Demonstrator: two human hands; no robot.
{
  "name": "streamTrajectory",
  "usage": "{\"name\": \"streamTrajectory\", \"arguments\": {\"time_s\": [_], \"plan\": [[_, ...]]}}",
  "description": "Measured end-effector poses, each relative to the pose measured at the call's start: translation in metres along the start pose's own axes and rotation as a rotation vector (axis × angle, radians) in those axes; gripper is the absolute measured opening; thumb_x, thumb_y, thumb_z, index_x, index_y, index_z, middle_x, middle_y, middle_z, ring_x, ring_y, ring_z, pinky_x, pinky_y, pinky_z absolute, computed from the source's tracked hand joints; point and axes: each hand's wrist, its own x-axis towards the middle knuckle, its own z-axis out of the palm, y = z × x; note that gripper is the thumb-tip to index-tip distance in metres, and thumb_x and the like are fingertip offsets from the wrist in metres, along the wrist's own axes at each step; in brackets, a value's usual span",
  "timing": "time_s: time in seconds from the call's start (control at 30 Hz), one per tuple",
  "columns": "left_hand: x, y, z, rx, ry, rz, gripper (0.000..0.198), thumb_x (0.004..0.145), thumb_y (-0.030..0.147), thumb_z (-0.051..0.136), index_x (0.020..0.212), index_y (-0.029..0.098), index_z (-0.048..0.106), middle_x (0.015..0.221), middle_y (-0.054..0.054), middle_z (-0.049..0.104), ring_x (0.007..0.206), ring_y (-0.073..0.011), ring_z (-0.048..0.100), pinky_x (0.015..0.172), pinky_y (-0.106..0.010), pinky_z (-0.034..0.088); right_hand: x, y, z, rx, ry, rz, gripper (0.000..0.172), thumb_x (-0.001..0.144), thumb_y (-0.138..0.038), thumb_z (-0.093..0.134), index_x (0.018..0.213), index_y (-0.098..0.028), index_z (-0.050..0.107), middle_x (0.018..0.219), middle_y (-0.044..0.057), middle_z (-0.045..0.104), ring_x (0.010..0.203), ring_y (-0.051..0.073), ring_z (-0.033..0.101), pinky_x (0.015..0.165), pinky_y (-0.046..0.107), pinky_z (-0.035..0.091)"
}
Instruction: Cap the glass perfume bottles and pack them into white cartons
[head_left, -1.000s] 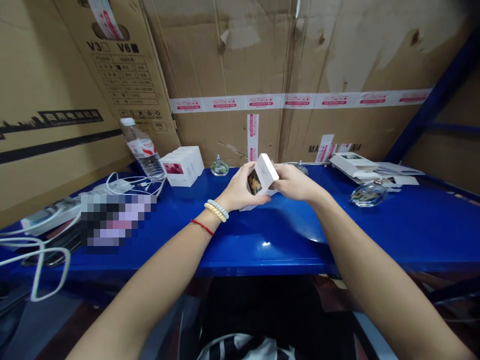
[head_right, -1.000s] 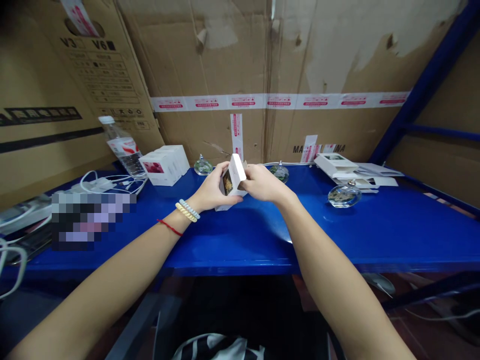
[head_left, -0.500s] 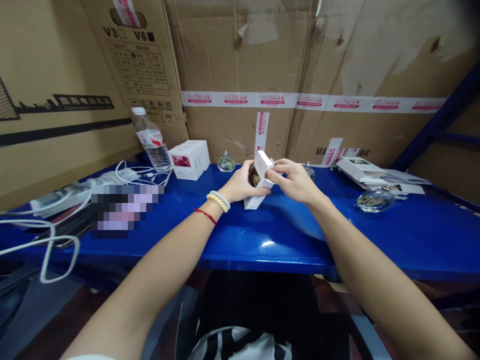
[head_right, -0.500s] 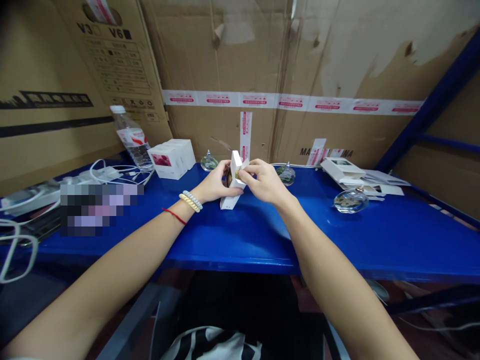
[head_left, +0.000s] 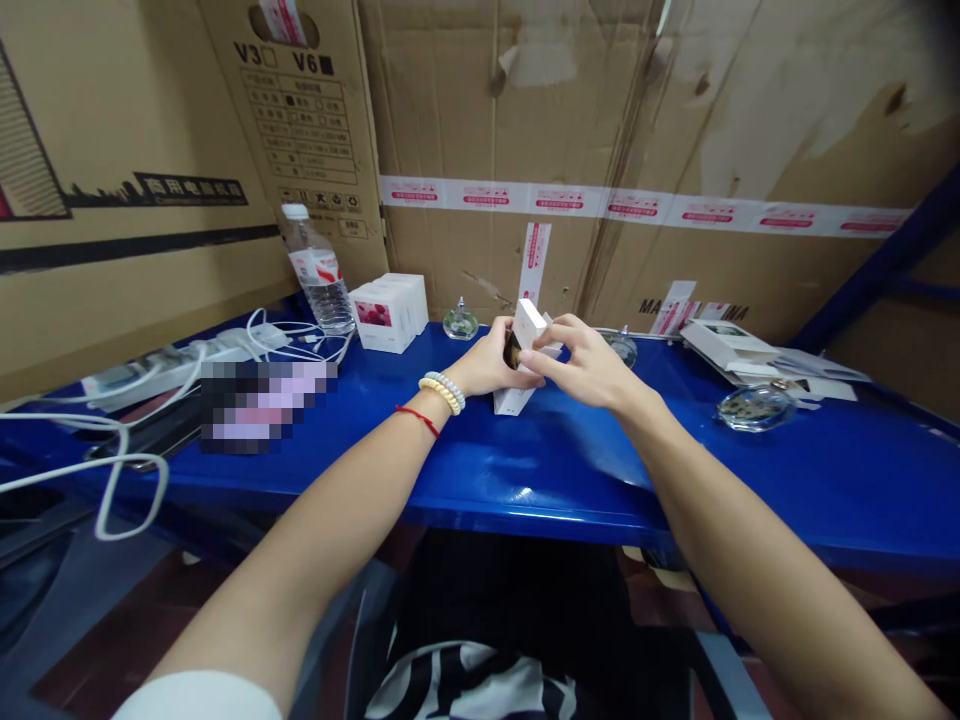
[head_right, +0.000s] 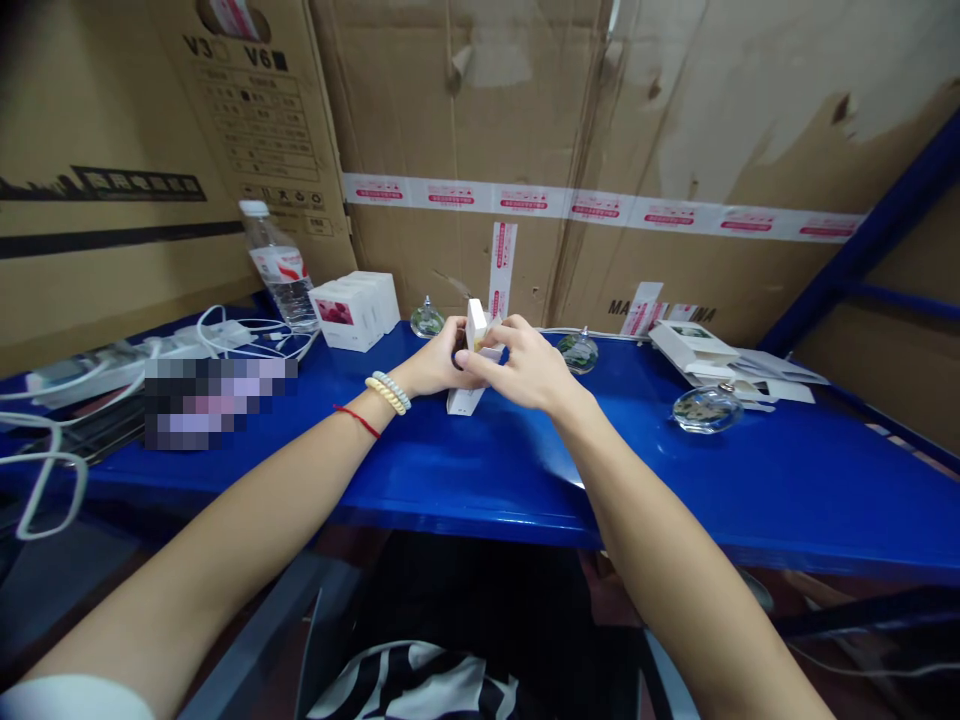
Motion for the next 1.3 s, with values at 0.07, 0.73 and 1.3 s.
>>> {"name": "streamTrajectory", "arguments": {"time_s": [0.07, 0.73, 1.3], "plan": [[0.001, -0.002, 0.0, -0.007, 0.008, -0.016, 0.091, 0.049, 0.035, 0.09, 0.118, 0.019, 0.034, 0.118, -0.014, 0.059, 0.11, -0.0287, 0.06, 0.098, -0.051, 0.048, 0.001, -0.002, 0.002, -0.023, 0.0, 0.0, 0.035, 0.076, -0.054, 0.065, 0.086, -0.02, 0.069, 0.1, 0.007, 0.06, 0.088, 0.019, 0.058, 0.087, 0.037, 0.045], [0.001, -0.019, -0.043, 0.35, -0.38, -0.09, 0.068, 0.048, 0.028, 0.089, 0.11, 0.022, 0.063, 0.112, -0.007, 0.071, 0.108, -0.0286, 0.066, 0.096, -0.046, 0.052, 0.006, 0.027, 0.014, 0.54, 0.052, 0.328, 0.034, 0.064, -0.029, 0.072, 0.094, -0.014, 0.066, 0.087, 0.01, 0.07, 0.065, 0.021, 0.068, 0.047, 0.032, 0.058], [-0.002, -0.015, -0.034, 0.27, -0.329, -0.204, 0.086, 0.043, 0.027, 0.092, 0.122, 0.018, 0.058, 0.126, -0.01, 0.066, 0.119, -0.0301, 0.06, 0.108, -0.048, 0.043, 0.006, 0.038, 0.018, 0.466, 0.006, 0.066, 0.044, 0.067, -0.037, 0.074, 0.106, -0.018, 0.065, 0.093, 0.007, 0.072, 0.071, 0.02, 0.068, 0.054, 0.033, 0.06]]}}
